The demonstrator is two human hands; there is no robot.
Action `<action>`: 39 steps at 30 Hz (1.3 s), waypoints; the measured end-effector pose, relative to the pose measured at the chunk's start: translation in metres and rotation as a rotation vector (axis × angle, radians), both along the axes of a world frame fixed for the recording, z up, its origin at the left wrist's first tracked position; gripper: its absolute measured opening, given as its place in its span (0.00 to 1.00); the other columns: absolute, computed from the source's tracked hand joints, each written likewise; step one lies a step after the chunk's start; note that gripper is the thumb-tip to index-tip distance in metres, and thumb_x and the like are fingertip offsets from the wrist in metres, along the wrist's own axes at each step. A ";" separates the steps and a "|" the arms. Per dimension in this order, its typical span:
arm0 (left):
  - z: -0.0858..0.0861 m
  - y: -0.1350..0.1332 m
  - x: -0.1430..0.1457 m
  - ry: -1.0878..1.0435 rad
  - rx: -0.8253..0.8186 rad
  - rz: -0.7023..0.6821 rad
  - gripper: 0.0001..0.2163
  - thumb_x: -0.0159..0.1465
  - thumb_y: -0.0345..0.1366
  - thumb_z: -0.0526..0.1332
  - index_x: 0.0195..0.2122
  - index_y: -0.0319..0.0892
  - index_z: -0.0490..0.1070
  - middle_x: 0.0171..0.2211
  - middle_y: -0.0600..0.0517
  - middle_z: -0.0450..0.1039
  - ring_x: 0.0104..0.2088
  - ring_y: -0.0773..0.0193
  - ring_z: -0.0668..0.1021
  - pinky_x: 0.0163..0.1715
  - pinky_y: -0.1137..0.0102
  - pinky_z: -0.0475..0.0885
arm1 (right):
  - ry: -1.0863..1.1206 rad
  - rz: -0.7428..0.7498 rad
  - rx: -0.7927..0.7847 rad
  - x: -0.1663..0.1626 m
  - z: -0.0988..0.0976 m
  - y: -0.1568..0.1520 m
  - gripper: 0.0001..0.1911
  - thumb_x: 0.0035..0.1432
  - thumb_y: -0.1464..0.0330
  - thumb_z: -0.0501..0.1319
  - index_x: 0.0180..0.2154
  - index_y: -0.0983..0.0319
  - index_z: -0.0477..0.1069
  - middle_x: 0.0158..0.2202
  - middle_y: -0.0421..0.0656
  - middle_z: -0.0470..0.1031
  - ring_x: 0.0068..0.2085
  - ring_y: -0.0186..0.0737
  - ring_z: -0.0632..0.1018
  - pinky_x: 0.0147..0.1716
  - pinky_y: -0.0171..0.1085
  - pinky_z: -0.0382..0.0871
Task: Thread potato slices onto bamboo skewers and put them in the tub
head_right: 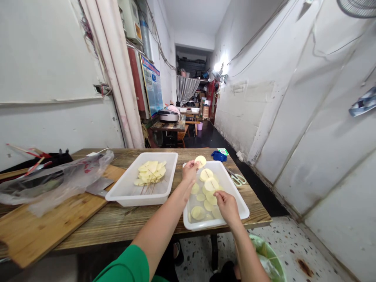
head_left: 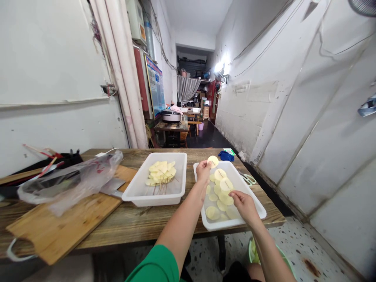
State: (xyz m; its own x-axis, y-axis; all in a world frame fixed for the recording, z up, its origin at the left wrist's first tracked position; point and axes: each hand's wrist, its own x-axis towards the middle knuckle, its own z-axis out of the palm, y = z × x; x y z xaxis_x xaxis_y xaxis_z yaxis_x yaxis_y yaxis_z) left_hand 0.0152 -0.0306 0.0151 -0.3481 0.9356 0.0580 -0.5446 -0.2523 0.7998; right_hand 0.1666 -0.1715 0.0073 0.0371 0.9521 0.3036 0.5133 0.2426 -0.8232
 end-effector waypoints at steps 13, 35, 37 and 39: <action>0.010 -0.012 0.000 -0.158 -0.011 -0.267 0.06 0.50 0.29 0.66 0.29 0.37 0.71 0.25 0.53 0.73 0.25 0.70 0.74 0.33 0.73 0.68 | -0.031 0.001 0.016 -0.005 0.005 -0.001 0.20 0.54 0.58 0.53 0.32 0.66 0.78 0.22 0.44 0.75 0.25 0.39 0.72 0.25 0.34 0.64; 0.016 -0.038 0.021 -0.320 -0.291 -0.852 0.11 0.62 0.37 0.59 0.39 0.34 0.70 0.34 0.42 0.76 0.37 0.59 0.79 0.42 0.64 0.72 | -0.116 -0.145 0.119 -0.011 0.001 -0.003 0.20 0.58 0.59 0.51 0.32 0.65 0.76 0.25 0.45 0.77 0.26 0.40 0.75 0.26 0.33 0.63; 0.016 -0.039 0.022 -0.298 -0.319 -0.909 0.12 0.62 0.40 0.58 0.38 0.34 0.70 0.32 0.43 0.76 0.34 0.59 0.79 0.39 0.65 0.73 | -0.115 -0.186 0.116 -0.010 0.000 -0.002 0.20 0.58 0.59 0.51 0.32 0.65 0.76 0.24 0.45 0.76 0.26 0.40 0.74 0.26 0.33 0.62; 0.016 -0.042 0.023 -0.238 -0.299 -1.008 0.12 0.63 0.40 0.58 0.38 0.34 0.71 0.31 0.44 0.76 0.32 0.60 0.79 0.37 0.65 0.73 | -0.107 -0.230 0.128 -0.009 0.000 -0.002 0.21 0.58 0.58 0.50 0.32 0.65 0.75 0.22 0.45 0.75 0.25 0.40 0.73 0.25 0.33 0.62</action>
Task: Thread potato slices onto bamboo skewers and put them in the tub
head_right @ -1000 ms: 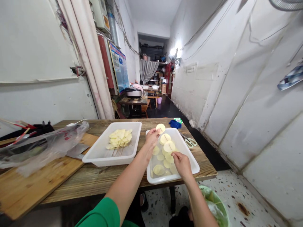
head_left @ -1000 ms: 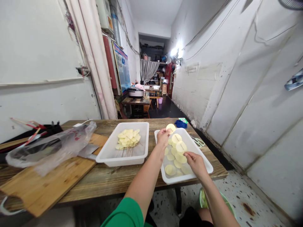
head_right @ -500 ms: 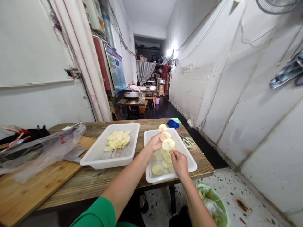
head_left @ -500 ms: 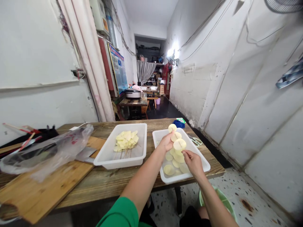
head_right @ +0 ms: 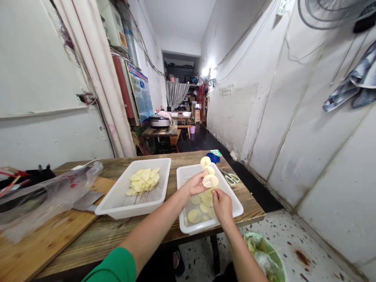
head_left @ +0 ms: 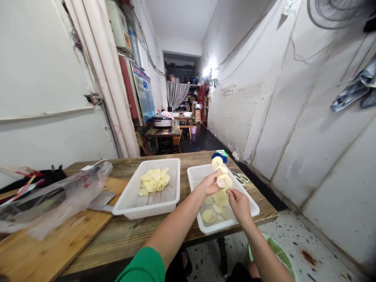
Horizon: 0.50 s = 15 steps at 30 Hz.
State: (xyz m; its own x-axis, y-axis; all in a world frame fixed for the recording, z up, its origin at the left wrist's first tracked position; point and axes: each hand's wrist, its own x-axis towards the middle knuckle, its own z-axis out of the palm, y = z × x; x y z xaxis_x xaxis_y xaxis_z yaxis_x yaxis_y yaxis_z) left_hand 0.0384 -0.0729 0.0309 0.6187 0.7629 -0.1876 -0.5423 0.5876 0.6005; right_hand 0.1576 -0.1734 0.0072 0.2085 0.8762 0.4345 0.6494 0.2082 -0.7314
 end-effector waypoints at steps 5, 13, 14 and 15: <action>-0.003 -0.010 0.007 0.108 0.170 -0.161 0.11 0.60 0.35 0.62 0.38 0.31 0.72 0.35 0.40 0.76 0.36 0.59 0.79 0.37 0.67 0.71 | 0.047 -0.021 0.009 0.001 0.001 0.000 0.21 0.58 0.57 0.50 0.30 0.65 0.74 0.21 0.44 0.74 0.23 0.39 0.72 0.24 0.33 0.61; 0.003 -0.015 0.011 0.117 0.228 0.075 0.12 0.59 0.39 0.62 0.35 0.31 0.73 0.33 0.39 0.75 0.33 0.60 0.78 0.35 0.66 0.72 | -0.019 0.032 -0.047 0.000 -0.002 0.000 0.22 0.60 0.57 0.47 0.34 0.63 0.73 0.21 0.44 0.73 0.23 0.40 0.72 0.23 0.33 0.60; 0.004 -0.016 0.011 0.127 0.239 0.067 0.13 0.60 0.40 0.62 0.35 0.31 0.73 0.33 0.39 0.75 0.33 0.60 0.78 0.33 0.67 0.72 | -0.033 0.029 -0.045 0.001 -0.003 0.001 0.21 0.59 0.58 0.47 0.34 0.63 0.73 0.21 0.44 0.73 0.23 0.40 0.72 0.23 0.33 0.61; 0.004 -0.017 0.011 0.139 0.260 0.050 0.14 0.59 0.41 0.62 0.36 0.31 0.73 0.33 0.38 0.75 0.33 0.59 0.78 0.31 0.68 0.71 | -0.041 0.021 -0.038 0.001 -0.003 0.001 0.21 0.59 0.58 0.47 0.34 0.63 0.73 0.22 0.44 0.73 0.23 0.40 0.72 0.23 0.33 0.61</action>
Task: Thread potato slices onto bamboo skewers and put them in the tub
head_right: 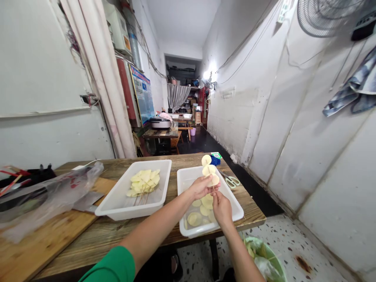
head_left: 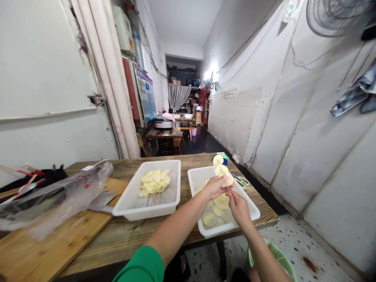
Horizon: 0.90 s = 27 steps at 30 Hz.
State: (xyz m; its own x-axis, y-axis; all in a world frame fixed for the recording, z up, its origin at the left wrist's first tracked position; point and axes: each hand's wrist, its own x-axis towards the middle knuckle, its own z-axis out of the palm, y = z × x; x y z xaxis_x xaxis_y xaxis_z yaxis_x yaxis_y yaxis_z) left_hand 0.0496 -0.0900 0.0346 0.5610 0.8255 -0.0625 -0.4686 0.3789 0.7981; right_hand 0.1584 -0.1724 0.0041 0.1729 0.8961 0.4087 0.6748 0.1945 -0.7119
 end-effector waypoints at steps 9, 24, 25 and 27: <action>-0.005 -0.002 0.004 0.072 0.077 -0.138 0.17 0.56 0.45 0.64 0.36 0.33 0.74 0.34 0.41 0.76 0.29 0.63 0.77 0.33 0.68 0.72 | 0.035 -0.062 0.078 0.001 0.004 -0.001 0.21 0.59 0.59 0.46 0.32 0.64 0.73 0.20 0.44 0.71 0.22 0.40 0.70 0.24 0.34 0.61; 0.004 0.011 -0.004 -0.185 -0.053 0.300 0.08 0.60 0.35 0.61 0.37 0.33 0.71 0.35 0.40 0.76 0.36 0.59 0.79 0.40 0.64 0.73 | 0.026 0.019 0.012 0.001 0.003 -0.002 0.20 0.58 0.58 0.47 0.31 0.63 0.73 0.18 0.40 0.68 0.20 0.37 0.68 0.21 0.33 0.58; 0.004 0.010 -0.003 -0.173 -0.051 0.280 0.08 0.60 0.35 0.61 0.36 0.33 0.71 0.35 0.40 0.76 0.36 0.58 0.79 0.40 0.63 0.73 | 0.038 0.019 0.013 0.002 0.002 -0.002 0.20 0.58 0.58 0.48 0.31 0.63 0.73 0.17 0.40 0.67 0.20 0.37 0.67 0.20 0.33 0.58; 0.004 0.007 -0.002 -0.155 -0.024 0.216 0.09 0.60 0.35 0.61 0.36 0.33 0.72 0.34 0.40 0.76 0.35 0.58 0.79 0.40 0.63 0.73 | 0.082 0.028 0.013 0.002 0.001 -0.001 0.20 0.58 0.58 0.48 0.31 0.63 0.72 0.16 0.38 0.64 0.19 0.36 0.66 0.20 0.32 0.57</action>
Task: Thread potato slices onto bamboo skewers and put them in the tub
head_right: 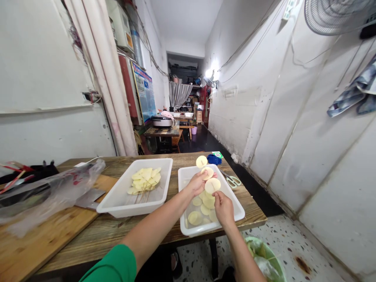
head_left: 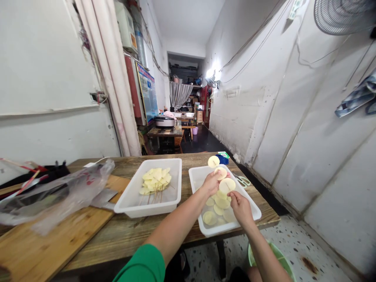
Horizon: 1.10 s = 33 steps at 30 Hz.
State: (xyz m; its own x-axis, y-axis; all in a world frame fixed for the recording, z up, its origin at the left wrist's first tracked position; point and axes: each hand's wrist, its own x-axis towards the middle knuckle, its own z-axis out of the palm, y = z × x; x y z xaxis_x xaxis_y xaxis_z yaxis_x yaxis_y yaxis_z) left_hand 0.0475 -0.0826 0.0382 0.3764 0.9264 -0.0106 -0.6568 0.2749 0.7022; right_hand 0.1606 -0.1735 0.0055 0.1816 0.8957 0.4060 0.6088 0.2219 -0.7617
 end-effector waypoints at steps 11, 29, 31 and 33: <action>-0.004 0.002 -0.006 -0.061 0.168 -0.215 0.12 0.57 0.36 0.63 0.40 0.34 0.72 0.39 0.40 0.75 0.40 0.55 0.77 0.44 0.61 0.70 | 0.278 0.069 -0.011 0.001 -0.001 0.001 0.20 0.55 0.53 0.52 0.31 0.63 0.69 0.15 0.33 0.57 0.17 0.32 0.60 0.18 0.32 0.53; -0.006 0.008 -0.011 -0.016 0.084 -0.162 0.16 0.44 0.24 0.67 0.35 0.38 0.70 0.29 0.52 0.73 0.27 0.68 0.74 0.32 0.72 0.66 | 0.860 0.387 -0.314 0.004 0.013 -0.004 0.19 0.47 0.55 0.64 0.34 0.63 0.66 0.12 0.25 0.47 0.14 0.22 0.44 0.12 0.27 0.36; -0.009 0.009 -0.007 0.013 0.117 -0.127 0.14 0.45 0.28 0.69 0.34 0.36 0.71 0.28 0.50 0.73 0.28 0.66 0.75 0.33 0.71 0.67 | 0.845 0.392 -0.320 0.003 0.012 -0.004 0.20 0.47 0.55 0.64 0.34 0.63 0.66 0.12 0.26 0.47 0.14 0.21 0.44 0.12 0.27 0.36; -0.009 0.010 -0.006 0.028 0.136 -0.129 0.12 0.47 0.30 0.69 0.33 0.34 0.72 0.29 0.47 0.74 0.31 0.62 0.76 0.36 0.69 0.68 | 0.828 0.371 -0.307 0.002 0.012 -0.003 0.20 0.47 0.54 0.64 0.34 0.63 0.66 0.12 0.26 0.48 0.14 0.21 0.44 0.12 0.27 0.36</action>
